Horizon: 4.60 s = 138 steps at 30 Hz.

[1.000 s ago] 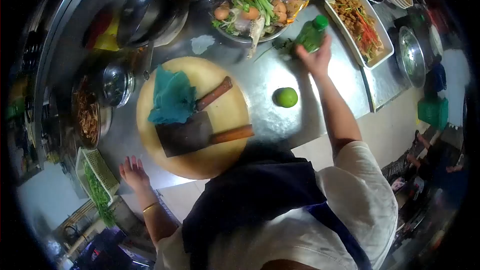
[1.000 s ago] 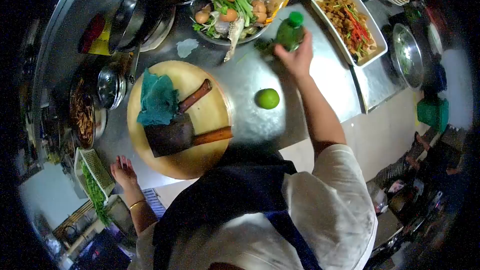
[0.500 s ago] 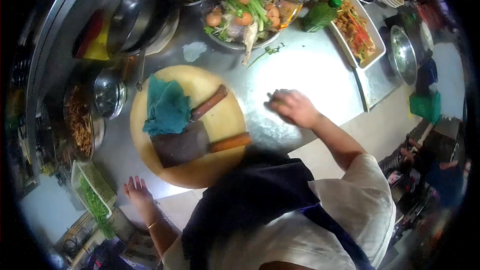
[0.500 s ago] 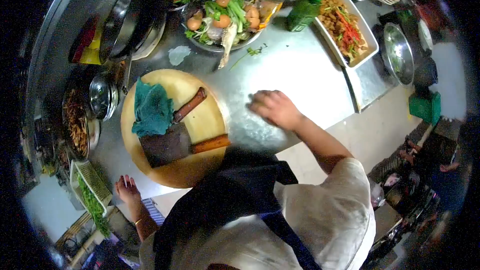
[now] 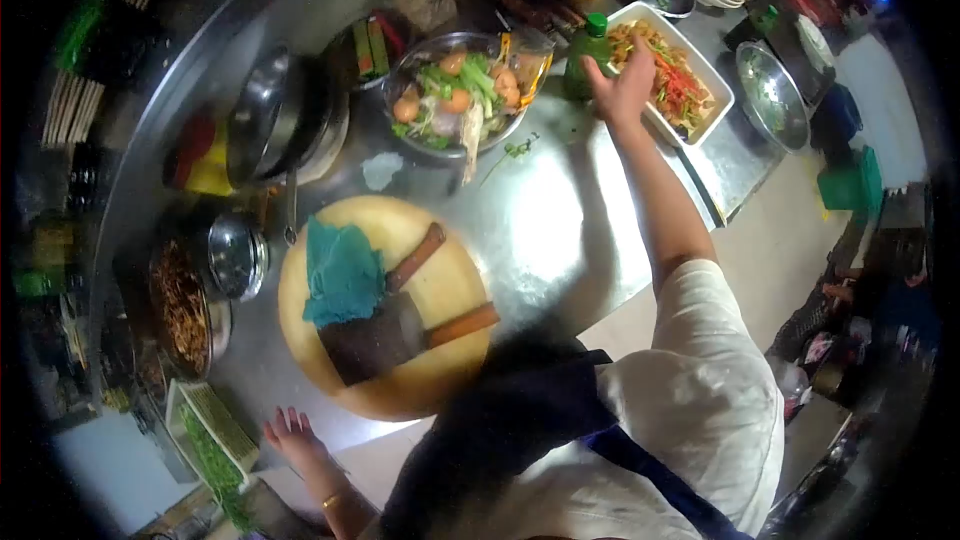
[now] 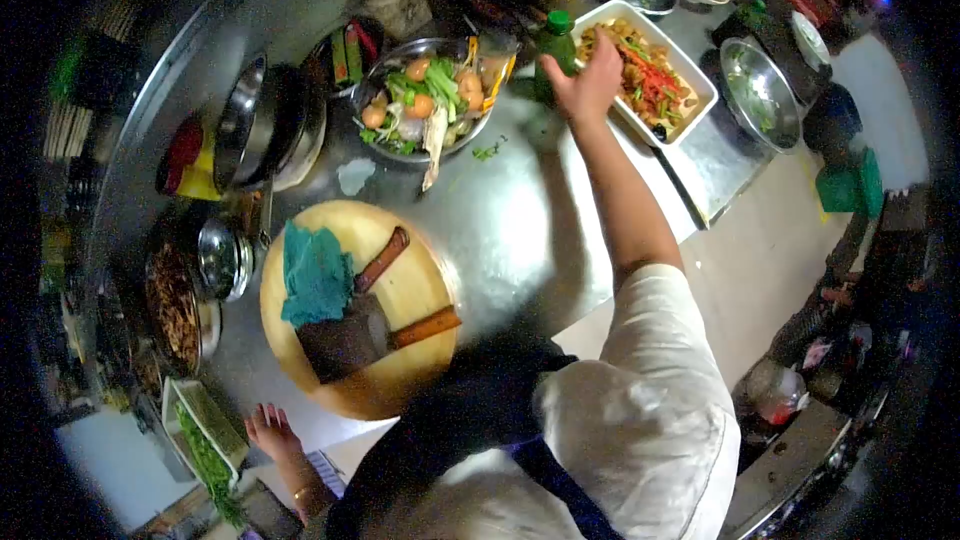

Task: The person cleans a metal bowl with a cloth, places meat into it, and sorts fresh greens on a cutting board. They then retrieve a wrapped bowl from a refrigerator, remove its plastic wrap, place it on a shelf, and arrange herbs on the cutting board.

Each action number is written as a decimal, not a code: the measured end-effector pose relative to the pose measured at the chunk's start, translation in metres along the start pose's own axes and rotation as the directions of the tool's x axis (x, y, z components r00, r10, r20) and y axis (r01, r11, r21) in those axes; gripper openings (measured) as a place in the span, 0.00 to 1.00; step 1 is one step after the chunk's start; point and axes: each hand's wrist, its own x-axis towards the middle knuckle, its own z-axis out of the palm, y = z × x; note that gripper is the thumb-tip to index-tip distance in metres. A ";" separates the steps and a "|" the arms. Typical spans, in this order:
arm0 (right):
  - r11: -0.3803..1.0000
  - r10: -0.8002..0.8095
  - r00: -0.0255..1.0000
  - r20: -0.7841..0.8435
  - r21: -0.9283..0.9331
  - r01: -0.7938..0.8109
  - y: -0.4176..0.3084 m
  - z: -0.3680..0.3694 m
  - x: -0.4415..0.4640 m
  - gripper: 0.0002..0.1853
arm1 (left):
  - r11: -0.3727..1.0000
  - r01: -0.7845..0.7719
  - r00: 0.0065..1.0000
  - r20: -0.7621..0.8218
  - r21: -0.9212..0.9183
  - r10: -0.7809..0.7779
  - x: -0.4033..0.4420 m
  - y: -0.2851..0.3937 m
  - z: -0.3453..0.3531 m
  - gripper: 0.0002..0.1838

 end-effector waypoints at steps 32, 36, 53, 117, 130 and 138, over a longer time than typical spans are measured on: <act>0.959 0.281 0.910 0.304 -0.119 -0.256 -0.094 -0.475 -0.171 0.21 | 0.470 -0.401 -0.821 0.536 -0.786 0.196 -0.419 -0.088 0.171 0.61; 0.932 0.356 0.866 0.351 -0.205 -0.300 0.010 -0.523 -0.163 0.19 | 0.446 -0.550 -0.753 0.651 -0.706 0.102 -0.476 -0.112 0.171 0.60; 0.859 0.332 0.906 0.261 -0.481 -0.176 0.371 -0.482 0.151 0.18 | 0.091 -0.996 -0.024 0.994 -0.014 -0.107 -0.435 -0.161 0.271 0.50; 0.603 -0.604 0.489 0.629 0.762 -0.236 -0.408 -0.107 0.280 0.37 | 0.799 0.357 0.921 -0.038 0.483 -0.389 -0.250 -0.418 -0.089 0.23; -0.058 -0.985 0.132 -0.115 0.926 0.373 -0.316 -0.119 -0.012 0.16 | 0.704 0.576 0.799 -0.101 0.415 -0.593 -0.312 -0.410 -0.168 0.28; 0.371 -0.919 -0.007 0.395 0.870 0.323 -0.382 -0.014 -0.206 0.23 | 0.890 0.363 0.932 -0.116 0.275 -0.344 -0.228 -0.276 -0.206 0.27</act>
